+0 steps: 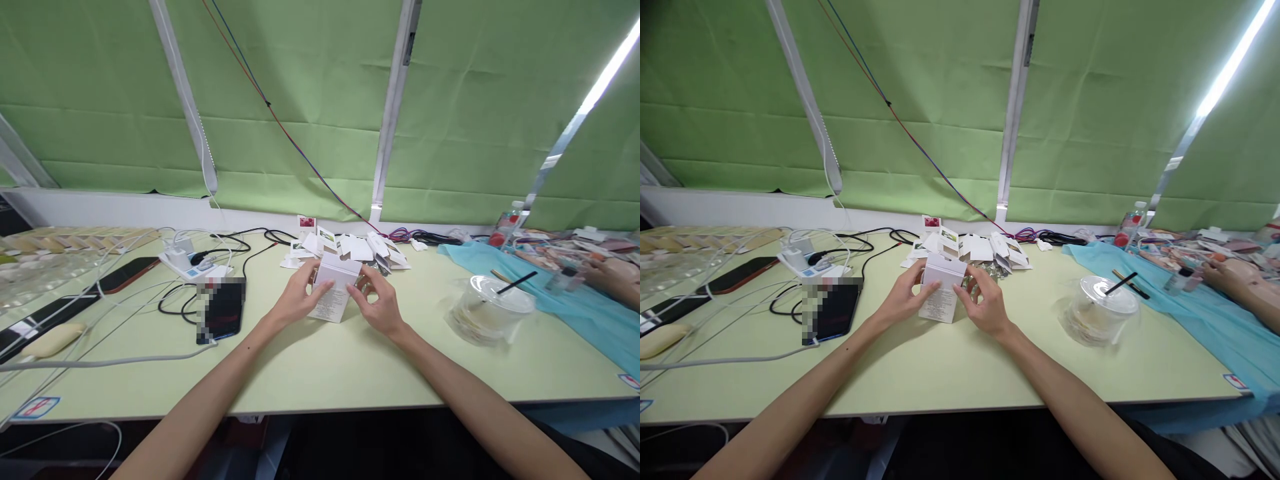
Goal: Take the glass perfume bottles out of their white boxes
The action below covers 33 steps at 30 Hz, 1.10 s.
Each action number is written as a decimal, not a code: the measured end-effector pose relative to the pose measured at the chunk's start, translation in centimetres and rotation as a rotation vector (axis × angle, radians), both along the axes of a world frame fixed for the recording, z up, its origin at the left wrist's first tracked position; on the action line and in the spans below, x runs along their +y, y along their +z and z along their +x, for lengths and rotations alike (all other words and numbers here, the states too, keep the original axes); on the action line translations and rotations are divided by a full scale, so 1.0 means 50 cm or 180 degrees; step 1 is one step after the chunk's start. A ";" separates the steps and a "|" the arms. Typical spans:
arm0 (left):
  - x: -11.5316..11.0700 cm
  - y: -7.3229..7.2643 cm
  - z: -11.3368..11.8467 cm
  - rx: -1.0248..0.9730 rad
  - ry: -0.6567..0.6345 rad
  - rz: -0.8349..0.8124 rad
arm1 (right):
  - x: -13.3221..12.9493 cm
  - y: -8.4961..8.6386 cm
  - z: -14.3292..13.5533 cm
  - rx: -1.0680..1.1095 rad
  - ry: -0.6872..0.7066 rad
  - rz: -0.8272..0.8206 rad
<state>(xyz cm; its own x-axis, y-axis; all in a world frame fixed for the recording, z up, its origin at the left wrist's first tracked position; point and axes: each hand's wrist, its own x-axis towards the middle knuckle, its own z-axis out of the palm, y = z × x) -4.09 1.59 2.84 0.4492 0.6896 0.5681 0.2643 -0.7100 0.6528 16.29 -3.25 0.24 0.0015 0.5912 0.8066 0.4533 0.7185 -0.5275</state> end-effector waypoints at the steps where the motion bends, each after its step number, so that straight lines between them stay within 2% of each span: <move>1: 0.000 0.000 0.000 -0.0004 -0.0015 -0.0008 | 0.001 0.000 0.000 0.0013 -0.0016 0.0019; 13: 0.002 0.001 0.000 -0.0051 -0.0149 0.0024 | 0.009 -0.002 0.001 0.0050 -0.0259 0.0575; 28: -0.006 0.011 -0.004 -0.0195 -0.0167 -0.0073 | 0.006 0.001 0.000 -0.0095 -0.0114 0.0545; 33: 0.002 0.000 -0.004 -0.0405 -0.0115 -0.0492 | 0.006 -0.002 0.001 -0.0174 -0.0036 0.0517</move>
<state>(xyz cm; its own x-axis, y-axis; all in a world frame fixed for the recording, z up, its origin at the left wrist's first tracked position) -4.27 1.72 2.83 0.4066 0.7576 0.5105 0.1488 -0.6063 0.7812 16.35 -2.95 0.13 -0.0390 0.4532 0.8905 0.4868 0.7870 -0.3792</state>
